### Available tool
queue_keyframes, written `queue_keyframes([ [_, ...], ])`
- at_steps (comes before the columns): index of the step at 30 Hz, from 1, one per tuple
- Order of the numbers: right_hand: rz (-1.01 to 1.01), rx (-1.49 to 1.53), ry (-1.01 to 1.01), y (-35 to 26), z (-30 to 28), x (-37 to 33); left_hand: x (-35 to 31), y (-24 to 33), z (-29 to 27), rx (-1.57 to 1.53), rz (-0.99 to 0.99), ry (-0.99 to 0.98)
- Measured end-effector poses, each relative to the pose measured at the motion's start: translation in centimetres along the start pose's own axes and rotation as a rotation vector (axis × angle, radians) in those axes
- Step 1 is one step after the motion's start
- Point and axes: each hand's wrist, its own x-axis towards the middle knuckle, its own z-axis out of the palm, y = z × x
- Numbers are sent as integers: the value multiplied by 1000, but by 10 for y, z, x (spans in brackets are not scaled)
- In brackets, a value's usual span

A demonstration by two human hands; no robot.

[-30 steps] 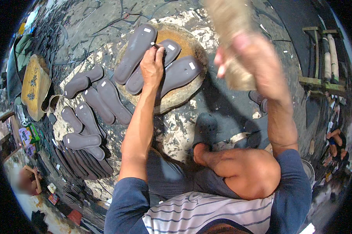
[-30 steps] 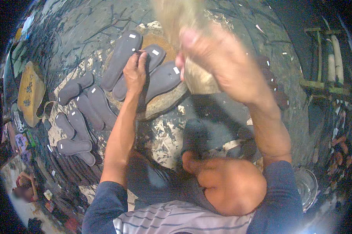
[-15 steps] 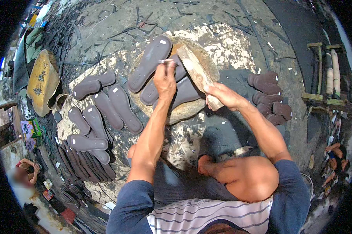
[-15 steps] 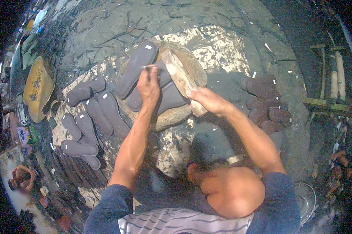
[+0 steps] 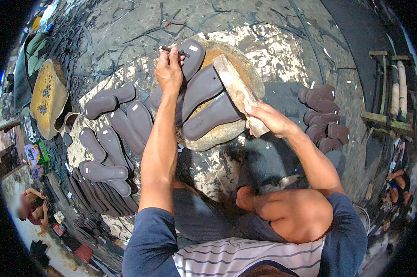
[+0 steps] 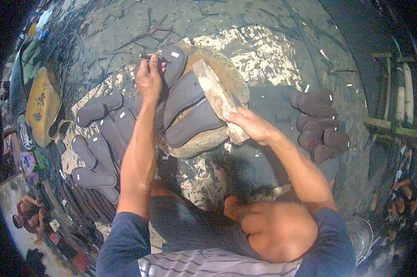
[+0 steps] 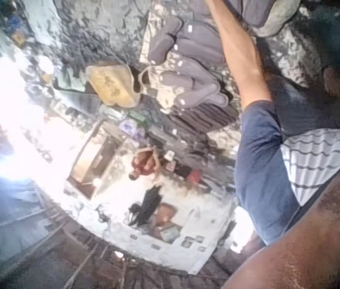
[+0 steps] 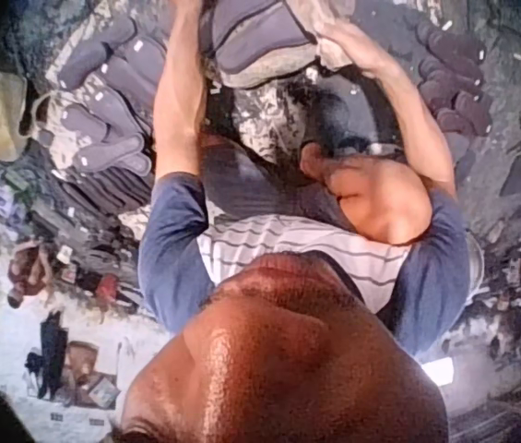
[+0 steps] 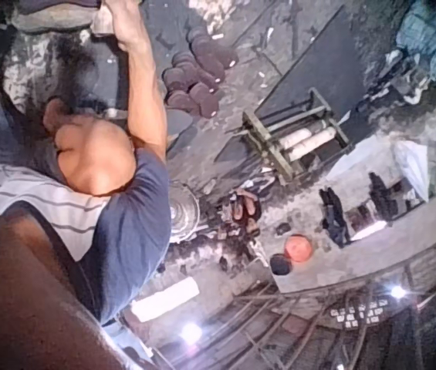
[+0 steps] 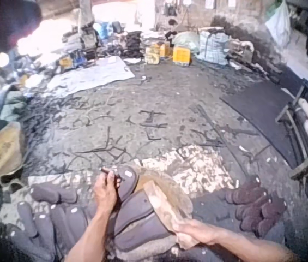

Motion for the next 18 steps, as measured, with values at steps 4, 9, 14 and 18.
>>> queue_keyframes([
  [4, -18, 6, 5, -7, 5, -3, -5, 6, 4, 166, 119, 56],
  [9, -271, -192, -15, -99, 35, -22, -8, 9, 8, 357, 312, 134],
  [14, -1081, -228, 302, -199, 100, -53, -6, -12, 4, 433, 485, 150],
  [18, -1188, -768, 240, -98, 19, 69, -3, -19, 18, 464, 592, 51],
])
